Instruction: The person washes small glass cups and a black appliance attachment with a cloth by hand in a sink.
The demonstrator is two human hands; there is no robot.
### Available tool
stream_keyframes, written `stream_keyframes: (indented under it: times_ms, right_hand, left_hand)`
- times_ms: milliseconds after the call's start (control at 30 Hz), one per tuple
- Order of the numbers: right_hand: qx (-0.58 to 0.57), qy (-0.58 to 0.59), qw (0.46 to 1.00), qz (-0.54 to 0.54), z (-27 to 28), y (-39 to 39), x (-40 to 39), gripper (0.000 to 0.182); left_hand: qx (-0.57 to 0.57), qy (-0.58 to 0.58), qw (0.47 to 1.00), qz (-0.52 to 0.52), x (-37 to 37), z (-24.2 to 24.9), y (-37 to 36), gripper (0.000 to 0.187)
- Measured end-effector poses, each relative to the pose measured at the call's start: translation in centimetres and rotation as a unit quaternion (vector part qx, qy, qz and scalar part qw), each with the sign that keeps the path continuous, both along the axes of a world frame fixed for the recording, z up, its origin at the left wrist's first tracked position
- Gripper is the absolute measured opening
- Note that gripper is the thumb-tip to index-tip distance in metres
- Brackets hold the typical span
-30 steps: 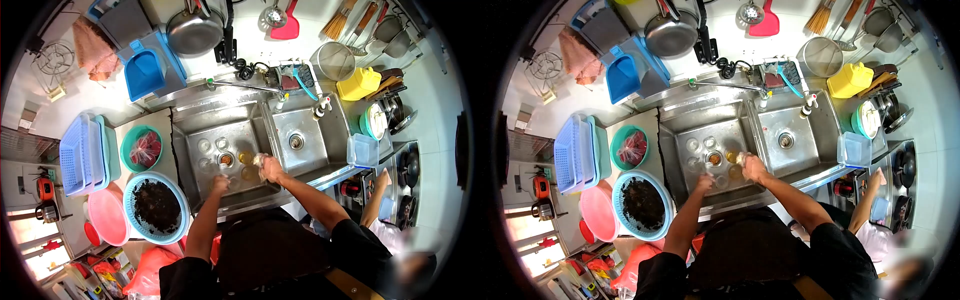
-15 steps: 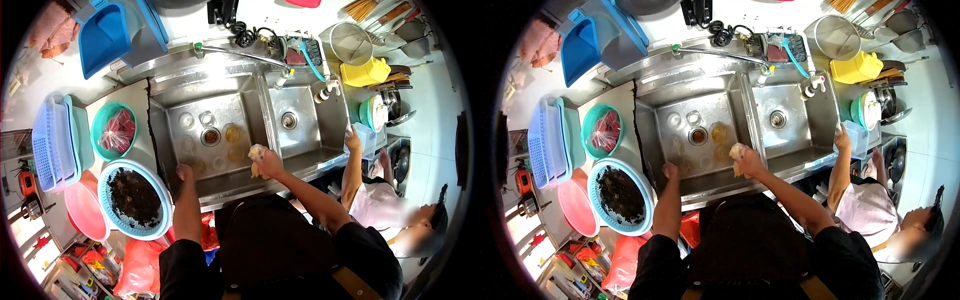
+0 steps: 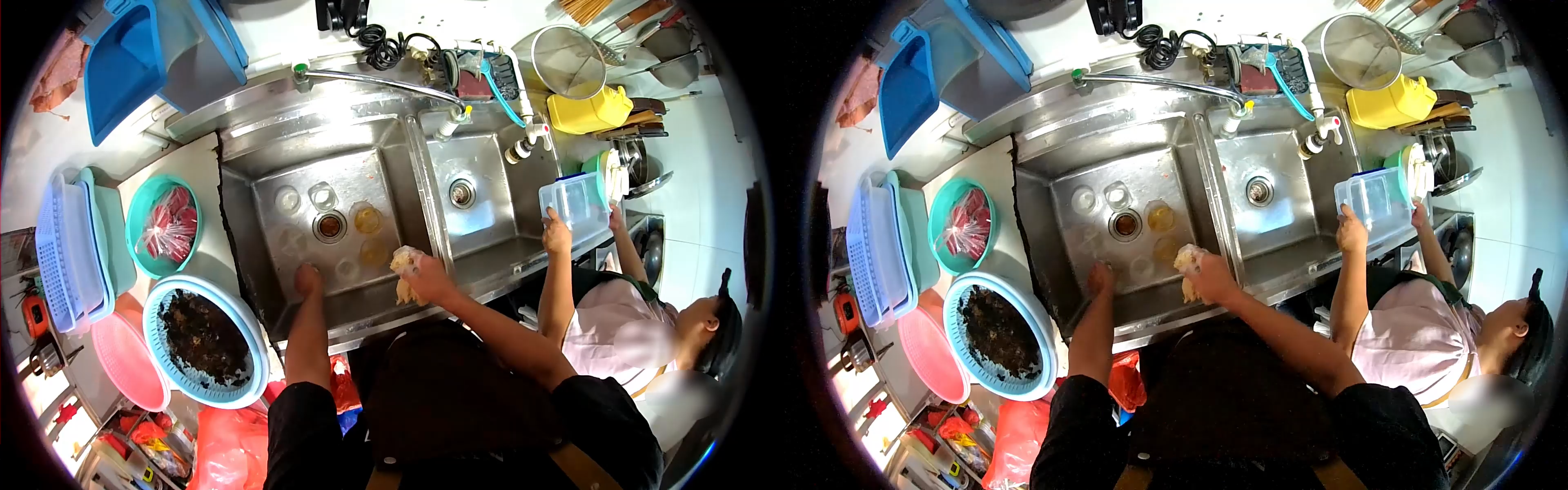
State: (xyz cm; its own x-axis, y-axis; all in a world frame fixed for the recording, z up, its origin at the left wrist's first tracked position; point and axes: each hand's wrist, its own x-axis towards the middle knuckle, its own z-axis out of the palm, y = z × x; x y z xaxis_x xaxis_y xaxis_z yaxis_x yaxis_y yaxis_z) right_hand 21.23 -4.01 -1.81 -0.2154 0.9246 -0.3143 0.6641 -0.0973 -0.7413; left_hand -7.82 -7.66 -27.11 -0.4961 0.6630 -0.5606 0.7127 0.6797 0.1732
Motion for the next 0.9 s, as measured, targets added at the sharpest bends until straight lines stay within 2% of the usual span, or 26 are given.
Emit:
stream_keyframes:
  times_ms: [100,133,200,300,333,367,400,500,533,667,800,900]
  right_hand:
    - [-0.018,0.023,1.0,-0.008,-0.6,-0.1,0.3,0.038]
    - [-0.067,0.017,0.998,0.005,-0.8,0.0,0.4,0.042]
    - [-0.08,0.026,0.996,-0.006,-1.8,0.0,0.3,0.043]
    - [-0.059,0.049,0.997,0.003,-2.3,0.9,-0.2,0.051]
    - [-0.035,0.048,0.998,0.013,-3.0,1.1,-0.3,0.053]
    - [-0.01,0.046,0.999,0.025,-3.2,1.5,-0.6,0.054]
    - [-0.045,0.017,0.999,0.023,-1.9,2.3,-1.1,0.057]
    - [0.038,0.138,0.99,0.01,-5.9,3.6,-0.9,0.051]
    - [0.048,0.074,0.996,-0.009,-2.6,4.3,-1.4,0.043]
    - [-0.072,0.153,0.986,0.007,0.8,5.6,-1.5,0.038]
    - [-0.184,0.327,0.927,-0.027,2.7,5.0,-2.3,0.033]
    - [-0.206,0.338,0.918,-0.015,3.5,5.2,-1.9,0.031]
  left_hand:
    - [0.039,0.067,0.994,-0.077,0.5,-1.1,-1.3,0.025]
    - [0.025,0.047,0.997,-0.058,0.2,-2.9,-2.0,0.026]
    - [0.006,0.015,1.0,-0.02,-1.1,-5.6,-2.0,0.027]
    - [0.136,-0.086,0.972,0.169,0.0,3.1,-0.4,0.029]
    - [0.172,-0.166,0.954,0.18,0.6,5.8,-0.2,0.027]
    - [0.207,-0.245,0.928,0.189,1.2,8.3,0.3,0.026]
    - [0.243,-0.322,0.894,0.196,1.8,11.0,1.0,0.025]
    - [0.239,-0.489,0.78,0.31,5.0,22.2,3.1,0.016]
    - [0.248,-0.498,0.785,0.273,5.4,23.9,3.3,0.016]
    - [0.276,-0.559,0.745,0.237,6.5,28.0,4.7,0.017]
    - [0.273,-0.54,0.77,0.202,7.3,30.5,6.0,0.018]
    - [0.264,-0.594,0.738,0.178,7.9,30.7,6.0,0.019]
